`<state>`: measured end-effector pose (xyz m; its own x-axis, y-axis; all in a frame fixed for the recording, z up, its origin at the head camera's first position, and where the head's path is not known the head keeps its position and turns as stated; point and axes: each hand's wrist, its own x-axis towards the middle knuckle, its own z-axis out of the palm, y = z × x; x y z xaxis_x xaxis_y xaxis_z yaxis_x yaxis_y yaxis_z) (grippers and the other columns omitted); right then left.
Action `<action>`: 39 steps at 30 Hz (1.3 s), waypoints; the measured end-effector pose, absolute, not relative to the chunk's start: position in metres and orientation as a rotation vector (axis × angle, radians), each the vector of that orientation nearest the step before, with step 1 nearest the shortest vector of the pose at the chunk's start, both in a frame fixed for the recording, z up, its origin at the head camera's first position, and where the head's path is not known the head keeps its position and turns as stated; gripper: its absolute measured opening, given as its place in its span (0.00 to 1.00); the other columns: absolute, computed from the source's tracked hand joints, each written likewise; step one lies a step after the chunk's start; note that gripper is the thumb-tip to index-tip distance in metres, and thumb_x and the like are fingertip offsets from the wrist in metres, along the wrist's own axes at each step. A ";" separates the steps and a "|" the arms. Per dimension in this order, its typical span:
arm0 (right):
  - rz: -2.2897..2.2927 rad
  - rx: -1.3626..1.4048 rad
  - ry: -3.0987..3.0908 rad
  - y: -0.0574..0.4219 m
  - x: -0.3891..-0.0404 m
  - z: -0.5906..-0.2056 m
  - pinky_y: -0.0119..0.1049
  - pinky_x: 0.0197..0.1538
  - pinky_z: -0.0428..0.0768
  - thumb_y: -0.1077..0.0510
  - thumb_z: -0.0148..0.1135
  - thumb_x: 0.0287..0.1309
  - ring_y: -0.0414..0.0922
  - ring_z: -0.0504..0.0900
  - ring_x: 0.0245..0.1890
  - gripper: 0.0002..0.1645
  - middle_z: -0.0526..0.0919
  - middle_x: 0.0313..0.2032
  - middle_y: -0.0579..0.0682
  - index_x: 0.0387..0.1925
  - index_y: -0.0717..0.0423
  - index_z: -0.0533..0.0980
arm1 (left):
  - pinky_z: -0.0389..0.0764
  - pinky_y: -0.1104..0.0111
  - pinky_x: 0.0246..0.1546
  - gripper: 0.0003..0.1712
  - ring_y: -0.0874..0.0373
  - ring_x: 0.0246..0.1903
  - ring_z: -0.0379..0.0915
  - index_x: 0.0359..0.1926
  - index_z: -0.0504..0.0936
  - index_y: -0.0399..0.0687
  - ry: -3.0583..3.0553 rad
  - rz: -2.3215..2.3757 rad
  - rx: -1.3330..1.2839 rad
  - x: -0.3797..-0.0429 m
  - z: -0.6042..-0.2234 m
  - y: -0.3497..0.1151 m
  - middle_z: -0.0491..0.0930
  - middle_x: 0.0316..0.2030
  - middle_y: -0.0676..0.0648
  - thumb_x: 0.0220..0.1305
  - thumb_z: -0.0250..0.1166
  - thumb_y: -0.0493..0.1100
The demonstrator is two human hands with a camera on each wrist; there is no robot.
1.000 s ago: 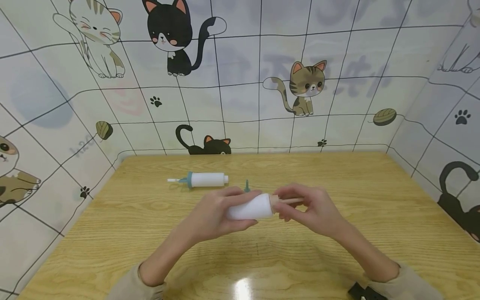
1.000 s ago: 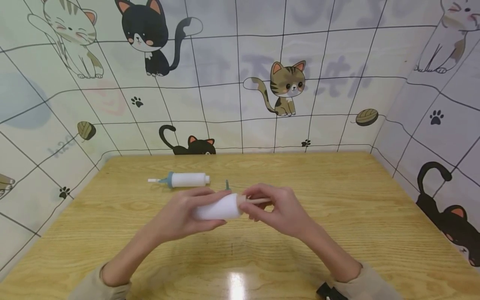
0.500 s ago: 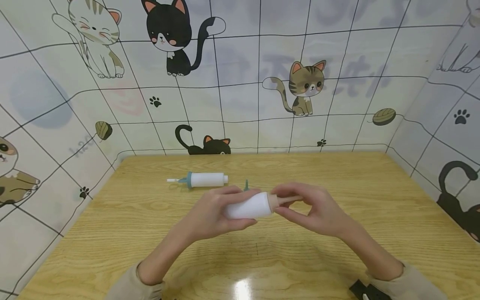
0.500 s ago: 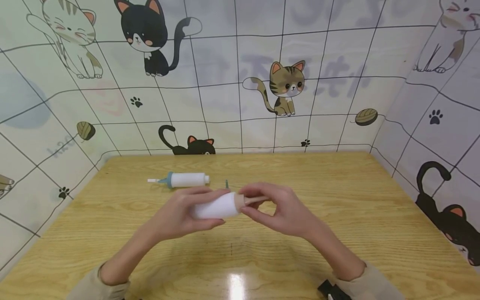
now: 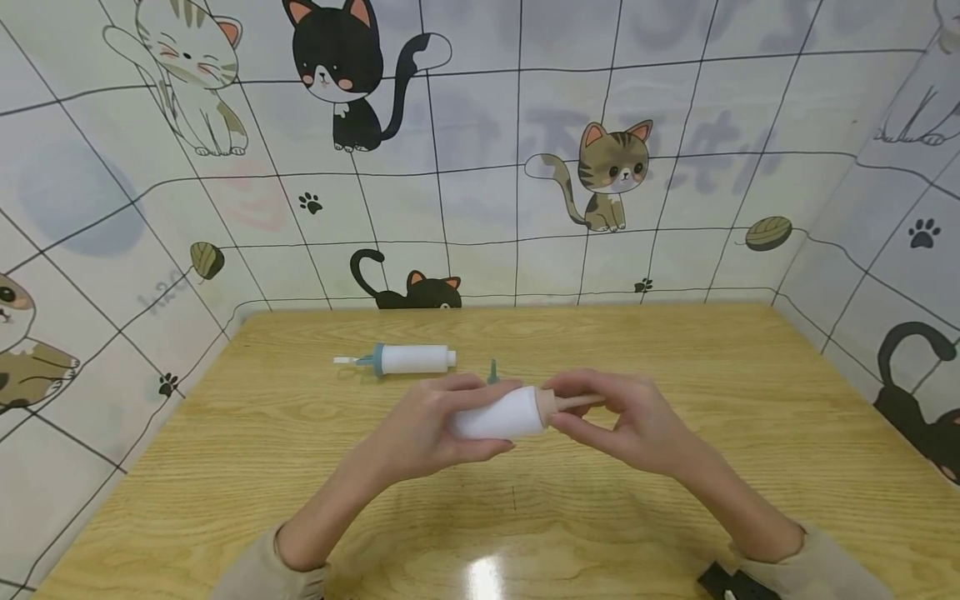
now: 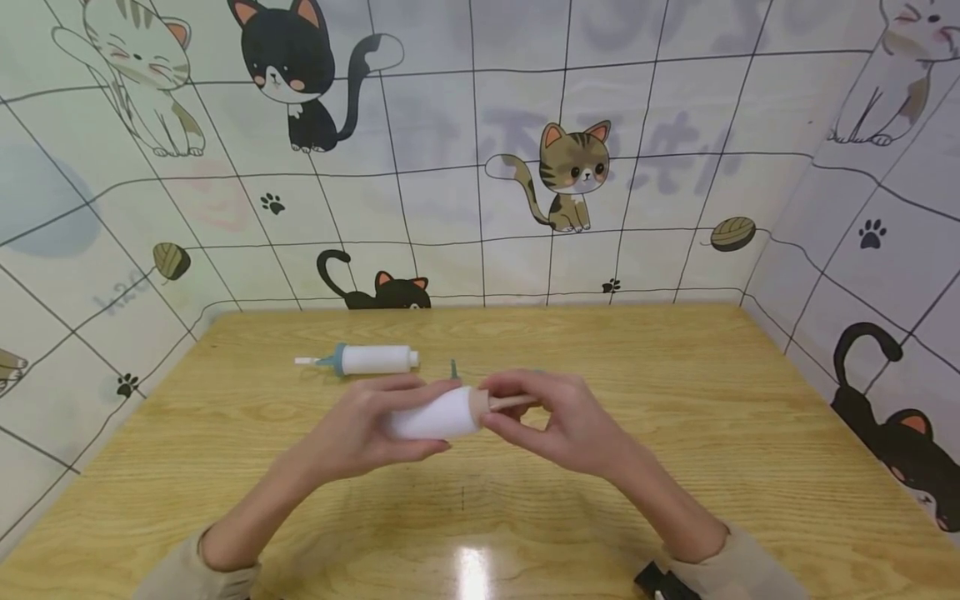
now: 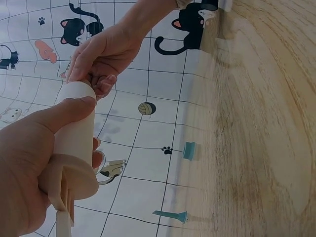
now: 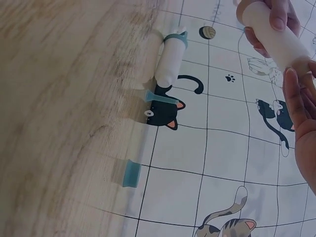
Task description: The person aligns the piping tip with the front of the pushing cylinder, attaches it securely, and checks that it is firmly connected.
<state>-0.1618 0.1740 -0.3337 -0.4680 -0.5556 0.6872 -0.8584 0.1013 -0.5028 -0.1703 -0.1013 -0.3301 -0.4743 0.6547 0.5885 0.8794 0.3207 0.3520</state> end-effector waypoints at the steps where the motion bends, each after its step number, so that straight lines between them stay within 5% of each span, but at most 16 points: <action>1: 1.314 1.390 -2.063 0.174 -0.162 -0.334 0.36 0.39 0.86 0.63 0.66 0.66 0.45 0.88 0.41 0.13 0.86 0.45 0.58 0.51 0.64 0.79 | 0.80 0.76 0.32 0.33 0.62 0.33 0.78 0.61 0.83 0.49 -2.252 -0.918 -1.368 -0.170 -0.330 -0.101 0.83 0.39 0.49 0.54 0.79 0.46; 6: 1.325 1.374 -2.060 0.174 -0.163 -0.337 0.37 0.38 0.86 0.66 0.66 0.64 0.45 0.88 0.41 0.15 0.86 0.45 0.58 0.52 0.65 0.79 | 0.81 0.75 0.33 0.32 0.61 0.34 0.79 0.61 0.83 0.49 -2.248 -0.910 -1.350 -0.169 -0.330 -0.100 0.84 0.40 0.48 0.54 0.79 0.46; 14: 1.150 1.441 -1.895 0.171 -0.160 -0.333 0.29 0.38 0.84 0.52 0.61 0.71 0.40 0.86 0.34 0.18 0.85 0.40 0.53 0.49 0.64 0.78 | 0.80 0.75 0.31 0.30 0.64 0.36 0.78 0.60 0.83 0.51 -2.268 -1.138 -1.443 -0.168 -0.328 -0.099 0.86 0.43 0.51 0.55 0.78 0.47; 25: 1.138 1.480 -1.783 0.163 -0.158 -0.335 0.18 0.24 0.70 0.54 0.54 0.75 0.31 0.65 0.19 0.19 0.78 0.29 0.47 0.46 0.70 0.74 | 0.82 0.73 0.31 0.29 0.63 0.38 0.79 0.59 0.84 0.47 -2.226 -1.298 -1.477 -0.166 -0.329 -0.096 0.86 0.46 0.49 0.54 0.79 0.42; 34: 1.249 1.462 -1.786 0.164 -0.159 -0.337 0.20 0.22 0.71 0.55 0.57 0.73 0.32 0.68 0.19 0.19 0.82 0.32 0.53 0.45 0.73 0.73 | 0.82 0.74 0.32 0.30 0.62 0.36 0.79 0.60 0.83 0.49 -2.243 -1.190 -1.401 -0.162 -0.329 -0.094 0.85 0.43 0.48 0.54 0.79 0.42; 39: 1.260 1.396 -1.892 0.168 -0.157 -0.336 0.24 0.30 0.81 0.53 0.56 0.73 0.36 0.82 0.29 0.20 0.83 0.36 0.55 0.45 0.69 0.74 | 0.80 0.76 0.32 0.30 0.63 0.36 0.77 0.61 0.82 0.51 -2.239 -1.064 -1.376 -0.162 -0.329 -0.093 0.85 0.43 0.49 0.56 0.78 0.45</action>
<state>-0.1575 0.1677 -0.3359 -0.3723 -0.4860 0.7907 -0.9169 0.0608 -0.3944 -0.1617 -0.0929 -0.3289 -0.4931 0.6357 0.5940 0.8620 0.2645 0.4325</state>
